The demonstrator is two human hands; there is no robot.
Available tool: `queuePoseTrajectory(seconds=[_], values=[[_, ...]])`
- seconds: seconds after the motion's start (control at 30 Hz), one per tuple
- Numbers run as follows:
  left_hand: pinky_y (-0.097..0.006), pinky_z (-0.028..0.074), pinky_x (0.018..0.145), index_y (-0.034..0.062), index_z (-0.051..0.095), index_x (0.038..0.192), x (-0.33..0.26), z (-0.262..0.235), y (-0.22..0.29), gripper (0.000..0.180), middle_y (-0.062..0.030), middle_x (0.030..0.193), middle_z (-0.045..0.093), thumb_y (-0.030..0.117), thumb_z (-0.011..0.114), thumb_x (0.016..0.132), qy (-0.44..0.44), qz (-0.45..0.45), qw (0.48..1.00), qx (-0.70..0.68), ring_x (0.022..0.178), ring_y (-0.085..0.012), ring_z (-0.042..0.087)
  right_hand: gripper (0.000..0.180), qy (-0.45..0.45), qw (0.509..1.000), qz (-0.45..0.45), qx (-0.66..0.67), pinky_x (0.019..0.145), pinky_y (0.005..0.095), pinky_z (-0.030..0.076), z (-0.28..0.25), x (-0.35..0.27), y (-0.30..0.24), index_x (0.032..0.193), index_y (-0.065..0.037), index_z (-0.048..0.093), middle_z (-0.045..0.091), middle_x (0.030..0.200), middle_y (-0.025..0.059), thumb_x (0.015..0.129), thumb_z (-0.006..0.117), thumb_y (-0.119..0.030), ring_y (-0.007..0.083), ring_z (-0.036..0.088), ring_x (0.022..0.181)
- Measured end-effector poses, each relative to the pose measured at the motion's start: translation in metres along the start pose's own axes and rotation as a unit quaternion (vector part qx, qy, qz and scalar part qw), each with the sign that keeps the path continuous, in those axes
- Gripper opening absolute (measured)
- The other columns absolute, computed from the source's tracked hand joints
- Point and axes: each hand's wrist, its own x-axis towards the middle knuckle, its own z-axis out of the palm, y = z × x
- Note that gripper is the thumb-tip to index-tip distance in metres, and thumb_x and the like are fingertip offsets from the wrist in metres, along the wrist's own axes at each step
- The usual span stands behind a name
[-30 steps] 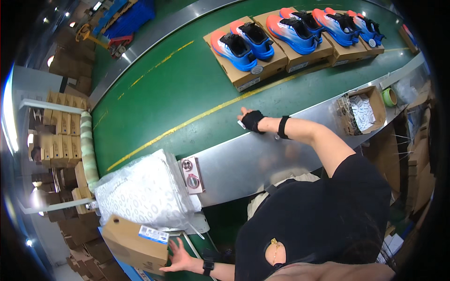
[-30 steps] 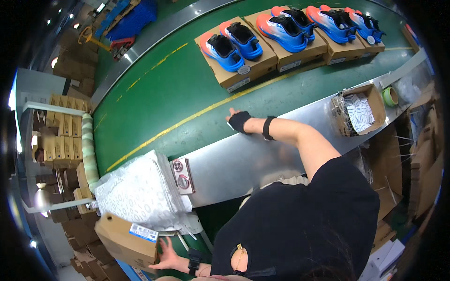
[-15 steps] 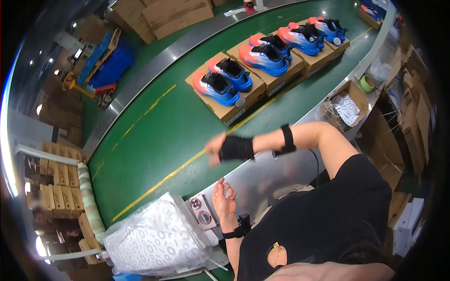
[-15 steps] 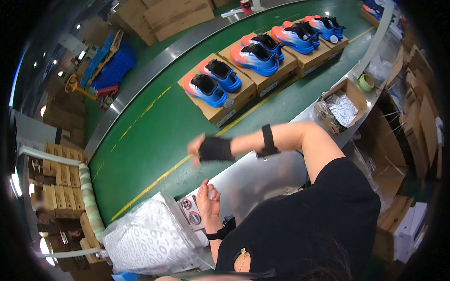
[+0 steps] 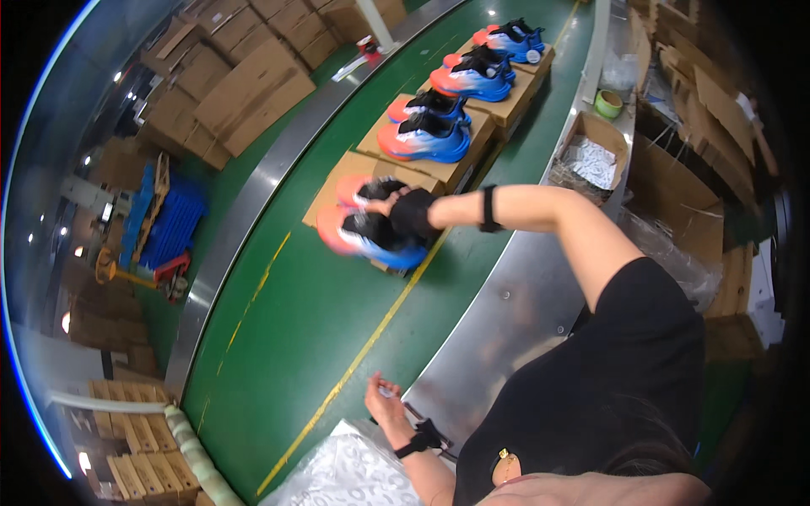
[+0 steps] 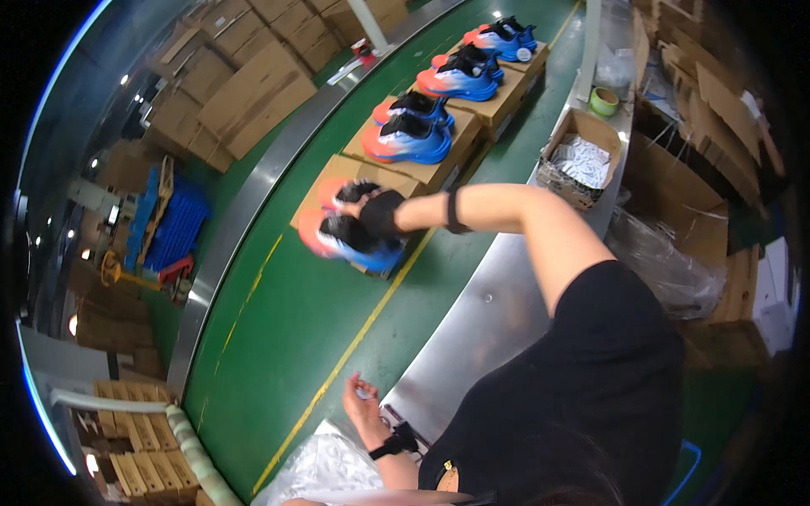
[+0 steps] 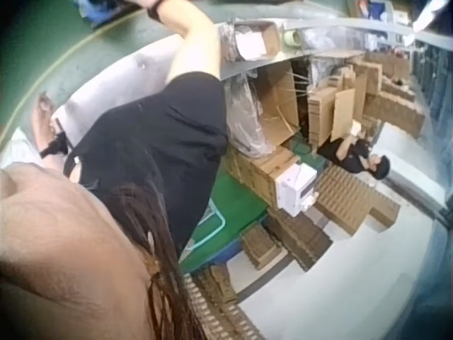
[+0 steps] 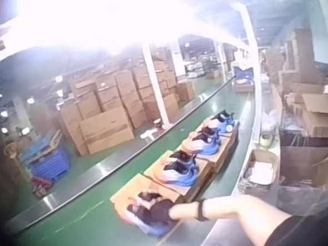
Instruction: Packing shoes into boxes with tissue paper and placing them on a conveyor belt.
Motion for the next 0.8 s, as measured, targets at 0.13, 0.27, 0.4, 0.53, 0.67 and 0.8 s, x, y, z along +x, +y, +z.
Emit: queuePoseTrajectory(seconds=[0.13, 0.27, 0.4, 0.53, 0.67, 0.8], values=[[-0.02, 0.025, 0.037, -0.0036, 0.051, 0.098, 0.07, 0.062, 0.038, 0.058, -0.0057, 0.076, 0.047, 0.052, 0.045, 0.082, -0.014, 0.053, 0.983, 0.174, 0.046, -0.0075, 0.034, 0.062, -0.142, 0.986, -0.052, 0.066, 0.071, 0.0392, 0.046, -0.017, -0.1, 0.003, 0.125, -0.024, 0.036, 0.059, 0.081, 0.0176, 0.068, 0.059, -0.027, 0.0325, 0.059, 0.076], [-0.021, 0.021, 0.034, -0.0018, 0.033, 0.121, 0.144, 0.13, 0.046, 0.086, -0.0077, 0.076, 0.047, 0.066, 0.049, 0.07, -0.024, 0.08, 0.933, 0.35, 0.042, -0.0069, 0.029, 0.049, -0.118, 0.986, -0.113, 0.012, 0.054, 0.0366, 0.047, -0.04, -0.181, 0.005, 0.114, -0.011, 0.044, 0.058, 0.064, 0.0154, 0.069, 0.058, -0.025, 0.0301, 0.06, 0.057], [-0.02, 0.023, 0.032, 0.0109, 0.004, 0.135, 0.178, 0.173, 0.033, 0.089, -0.005, 0.069, 0.05, 0.049, 0.057, 0.075, -0.074, 0.102, 0.931, 0.343, 0.039, -0.0069, 0.032, 0.044, -0.145, 0.983, -0.112, -0.007, 0.047, 0.0354, 0.045, -0.015, -0.244, 0.048, 0.112, -0.01, 0.045, 0.057, 0.061, 0.0118, 0.071, 0.055, -0.023, 0.0258, 0.059, 0.052], [-0.018, 0.023, 0.029, 0.0123, 0.034, 0.124, 0.153, 0.191, 0.025, 0.044, 0.002, 0.062, 0.05, 0.026, 0.05, 0.085, -0.217, 0.112, 0.925, 0.29, 0.036, -0.0047, 0.035, 0.049, -0.281, 0.946, -0.065, 0.147, 0.058, 0.0373, 0.046, -0.005, -0.296, 0.09, 0.121, -0.012, 0.039, 0.056, 0.068, 0.0186, 0.074, 0.051, -0.015, 0.0316, 0.059, 0.062], [-0.018, 0.026, 0.03, 0.0137, 0.032, 0.127, 0.119, 0.202, 0.007, 0.047, 0.0007, 0.07, 0.054, 0.023, 0.05, 0.084, -0.178, 0.102, 0.931, 0.303, 0.039, -0.0051, 0.04, 0.034, -0.221, 0.917, 0.009, 0.332, 0.059, 0.0363, 0.046, -0.035, -0.264, 0.125, 0.11, -0.011, 0.051, 0.055, 0.069, 0.0202, 0.076, 0.047, -0.012, 0.0306, 0.057, 0.063], [-0.018, 0.025, 0.032, 0.0154, 0.042, 0.111, 0.076, 0.281, -0.04, 0.032, 0.0043, 0.057, 0.044, 0.027, 0.053, 0.083, -0.186, 0.075, 0.915, 0.351, 0.038, -0.0042, 0.036, 0.041, -0.03, 0.977, 0.027, 0.208, 0.067, 0.0388, 0.045, -0.034, -0.225, 0.191, 0.114, -0.005, 0.043, 0.055, 0.081, 0.017, 0.075, 0.051, -0.012, 0.0314, 0.055, 0.075]])
